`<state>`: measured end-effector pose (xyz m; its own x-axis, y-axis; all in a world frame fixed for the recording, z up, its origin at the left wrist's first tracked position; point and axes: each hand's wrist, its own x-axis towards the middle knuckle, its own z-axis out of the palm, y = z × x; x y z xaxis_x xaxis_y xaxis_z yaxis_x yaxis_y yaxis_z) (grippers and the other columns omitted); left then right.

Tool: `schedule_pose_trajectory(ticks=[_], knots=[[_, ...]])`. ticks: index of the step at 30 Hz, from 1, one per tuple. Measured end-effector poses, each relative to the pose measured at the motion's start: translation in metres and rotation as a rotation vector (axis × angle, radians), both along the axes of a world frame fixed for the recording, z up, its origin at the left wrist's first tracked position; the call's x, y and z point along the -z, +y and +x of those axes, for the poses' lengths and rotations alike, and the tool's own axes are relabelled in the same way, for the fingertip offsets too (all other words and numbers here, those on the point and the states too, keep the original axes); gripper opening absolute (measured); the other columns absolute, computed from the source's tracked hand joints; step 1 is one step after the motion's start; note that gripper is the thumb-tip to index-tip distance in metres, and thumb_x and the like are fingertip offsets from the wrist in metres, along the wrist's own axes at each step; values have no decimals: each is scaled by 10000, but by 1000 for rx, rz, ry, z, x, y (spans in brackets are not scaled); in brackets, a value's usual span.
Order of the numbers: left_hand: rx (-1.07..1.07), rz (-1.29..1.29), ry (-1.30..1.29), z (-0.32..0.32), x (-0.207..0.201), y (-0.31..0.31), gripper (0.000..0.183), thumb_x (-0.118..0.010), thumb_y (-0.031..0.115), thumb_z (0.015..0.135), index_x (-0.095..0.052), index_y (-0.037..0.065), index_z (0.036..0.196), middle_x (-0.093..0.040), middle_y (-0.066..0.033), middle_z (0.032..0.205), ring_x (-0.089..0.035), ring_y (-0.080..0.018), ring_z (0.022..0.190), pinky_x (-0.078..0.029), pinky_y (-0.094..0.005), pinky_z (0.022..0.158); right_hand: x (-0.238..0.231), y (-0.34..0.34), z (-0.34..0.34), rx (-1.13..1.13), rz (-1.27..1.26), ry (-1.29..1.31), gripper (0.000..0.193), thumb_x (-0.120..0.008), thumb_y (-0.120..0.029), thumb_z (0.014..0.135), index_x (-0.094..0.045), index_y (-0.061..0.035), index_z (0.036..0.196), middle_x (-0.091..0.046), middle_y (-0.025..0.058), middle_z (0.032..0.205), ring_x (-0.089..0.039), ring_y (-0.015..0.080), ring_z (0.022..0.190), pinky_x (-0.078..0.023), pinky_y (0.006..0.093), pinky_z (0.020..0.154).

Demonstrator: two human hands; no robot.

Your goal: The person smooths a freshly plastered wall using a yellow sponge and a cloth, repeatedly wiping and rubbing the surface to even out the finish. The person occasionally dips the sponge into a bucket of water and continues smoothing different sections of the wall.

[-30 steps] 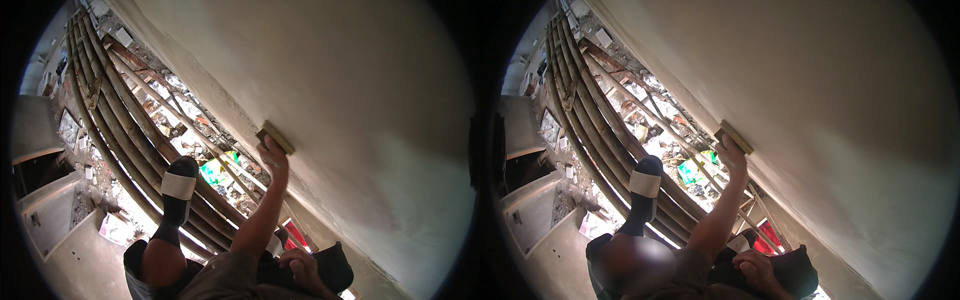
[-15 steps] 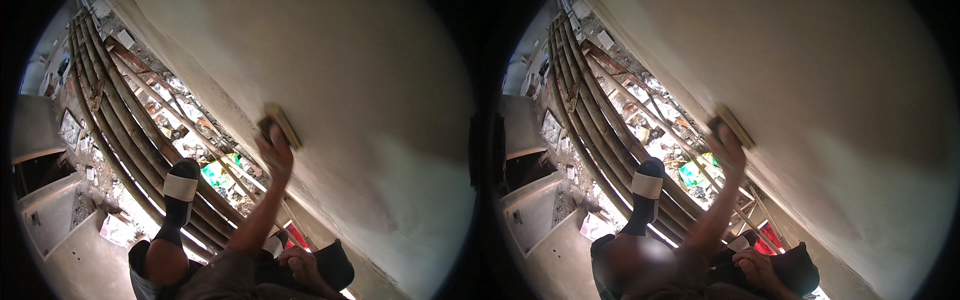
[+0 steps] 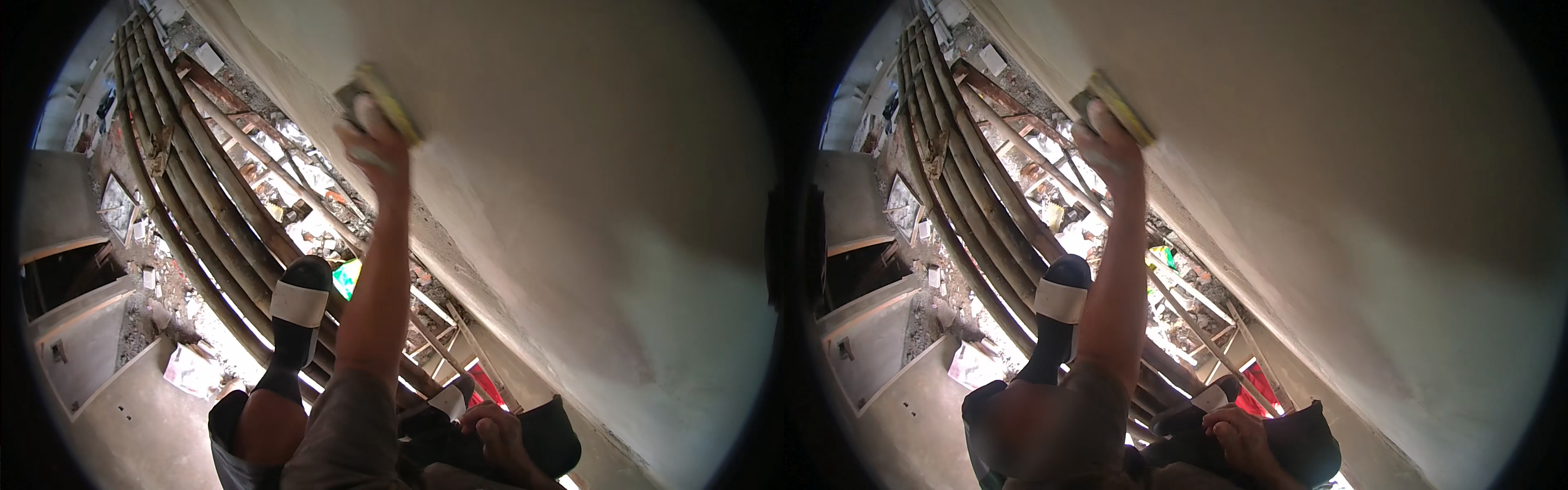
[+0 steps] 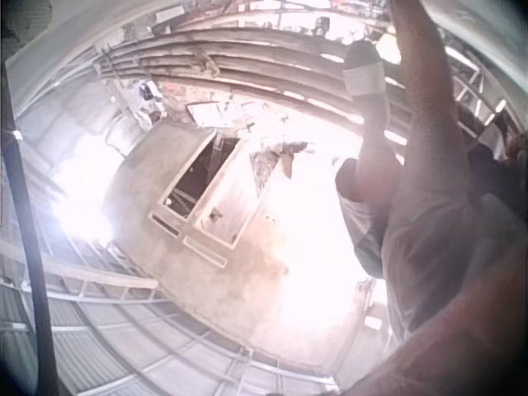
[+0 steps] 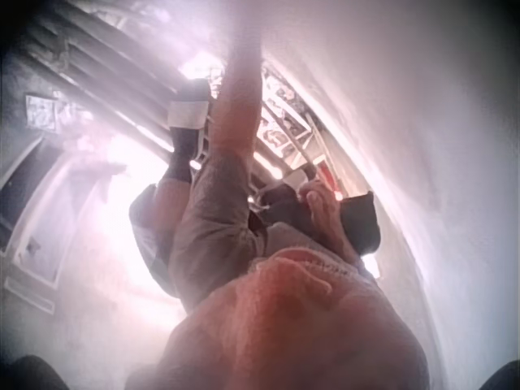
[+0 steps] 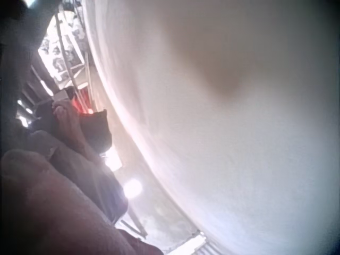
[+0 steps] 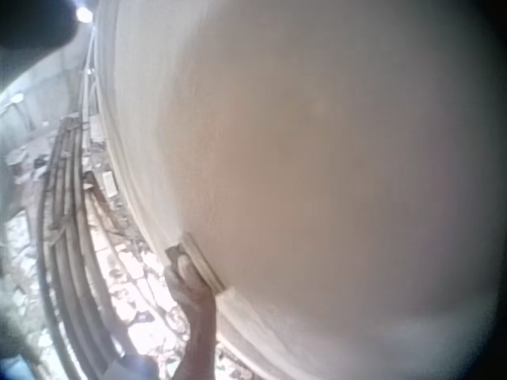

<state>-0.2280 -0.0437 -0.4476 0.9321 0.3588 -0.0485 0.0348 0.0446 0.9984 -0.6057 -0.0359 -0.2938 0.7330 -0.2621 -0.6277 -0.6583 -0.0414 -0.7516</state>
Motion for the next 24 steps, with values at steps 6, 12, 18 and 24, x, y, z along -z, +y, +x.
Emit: schedule_pose_trajectory(ticks=[6,12,18,24], knots=[[90,-161,263,-36,163,8,652,-434,521,941,-500,-114,1074,-551,-332,1091,-593,-385,976,-517,-448,787,6,9,-3,-47,14,-50,176,-497,-88,891,-622,6,972,-635,119,862,-630,180,762,-508,312,712],[-2,51,164,-20,94,-7,617,-424,480,961,-586,-109,876,-616,-232,846,-569,-274,756,-445,-431,687,1,8,5,-23,-23,-25,413,-425,-340,975,-631,16,929,-634,123,845,-604,193,736,-476,324,696],[165,-295,248,-38,109,3,699,-398,543,957,-517,-146,969,-595,-212,865,-568,-269,772,-472,-433,714,-3,4,2,-44,14,-49,227,-495,-180,930,-623,2,977,-629,123,871,-624,199,773,-499,323,713],[117,-142,139,-248,-6,-67,507,-501,357,951,-449,-118,1120,-550,-270,925,-582,-333,865,-497,-430,664,-1,0,2,-55,-21,-202,411,-425,-343,999,-623,14,953,-629,131,822,-618,199,716,-495,312,659]])
